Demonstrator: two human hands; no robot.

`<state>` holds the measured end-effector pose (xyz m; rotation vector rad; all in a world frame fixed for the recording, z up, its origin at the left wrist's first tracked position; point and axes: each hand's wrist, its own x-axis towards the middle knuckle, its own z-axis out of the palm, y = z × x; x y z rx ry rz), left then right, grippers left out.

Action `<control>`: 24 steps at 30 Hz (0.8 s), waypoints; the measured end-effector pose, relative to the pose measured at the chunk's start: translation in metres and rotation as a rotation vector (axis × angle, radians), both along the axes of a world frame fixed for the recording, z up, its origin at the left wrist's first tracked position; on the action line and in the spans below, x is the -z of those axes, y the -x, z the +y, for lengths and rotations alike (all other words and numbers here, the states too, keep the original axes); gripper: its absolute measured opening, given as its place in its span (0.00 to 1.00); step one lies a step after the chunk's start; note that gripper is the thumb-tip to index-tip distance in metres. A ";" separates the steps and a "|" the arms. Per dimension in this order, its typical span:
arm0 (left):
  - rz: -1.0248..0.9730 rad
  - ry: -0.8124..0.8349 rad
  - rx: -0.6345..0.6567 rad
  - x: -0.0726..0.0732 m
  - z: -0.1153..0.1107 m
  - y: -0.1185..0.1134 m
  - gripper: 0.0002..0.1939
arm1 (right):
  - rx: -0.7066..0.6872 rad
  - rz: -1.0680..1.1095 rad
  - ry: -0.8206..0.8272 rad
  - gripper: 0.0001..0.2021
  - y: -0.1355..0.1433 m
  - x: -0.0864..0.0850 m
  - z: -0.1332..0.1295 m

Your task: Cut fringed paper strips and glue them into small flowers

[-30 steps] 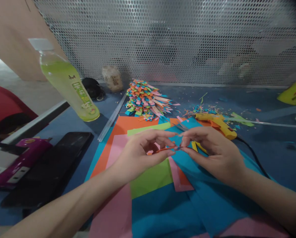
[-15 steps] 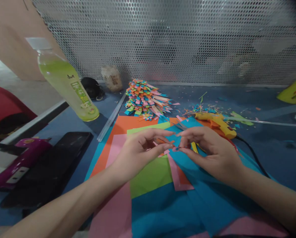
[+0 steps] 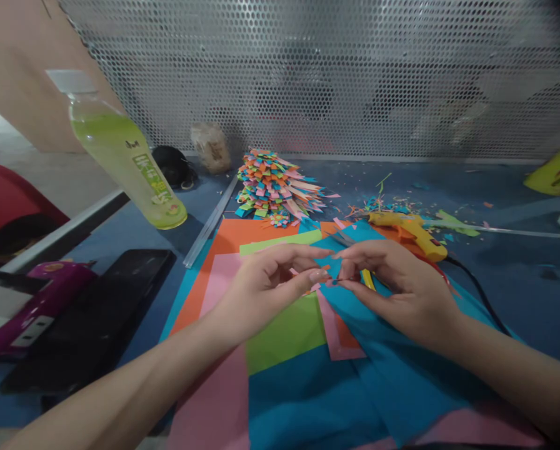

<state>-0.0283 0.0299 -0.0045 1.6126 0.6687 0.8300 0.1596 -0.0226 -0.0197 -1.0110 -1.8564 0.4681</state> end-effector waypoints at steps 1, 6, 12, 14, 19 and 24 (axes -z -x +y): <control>0.005 0.003 -0.003 0.000 0.000 0.000 0.12 | -0.004 0.002 0.002 0.15 0.000 0.000 0.000; 0.003 0.026 0.004 0.000 0.001 0.000 0.12 | -0.002 0.001 -0.003 0.15 0.000 0.000 0.000; -0.004 0.049 0.024 0.000 0.001 0.000 0.12 | 0.000 -0.018 -0.013 0.14 0.000 0.000 -0.001; -0.004 0.055 0.013 -0.001 0.000 0.000 0.12 | 0.010 -0.038 -0.023 0.15 0.000 -0.001 -0.001; -0.042 0.086 -0.089 -0.002 0.003 0.002 0.14 | 0.052 -0.206 -0.215 0.10 -0.004 -0.007 0.000; 0.030 0.256 0.095 0.005 0.005 0.004 0.17 | -0.111 -0.355 -0.420 0.11 -0.016 -0.006 -0.006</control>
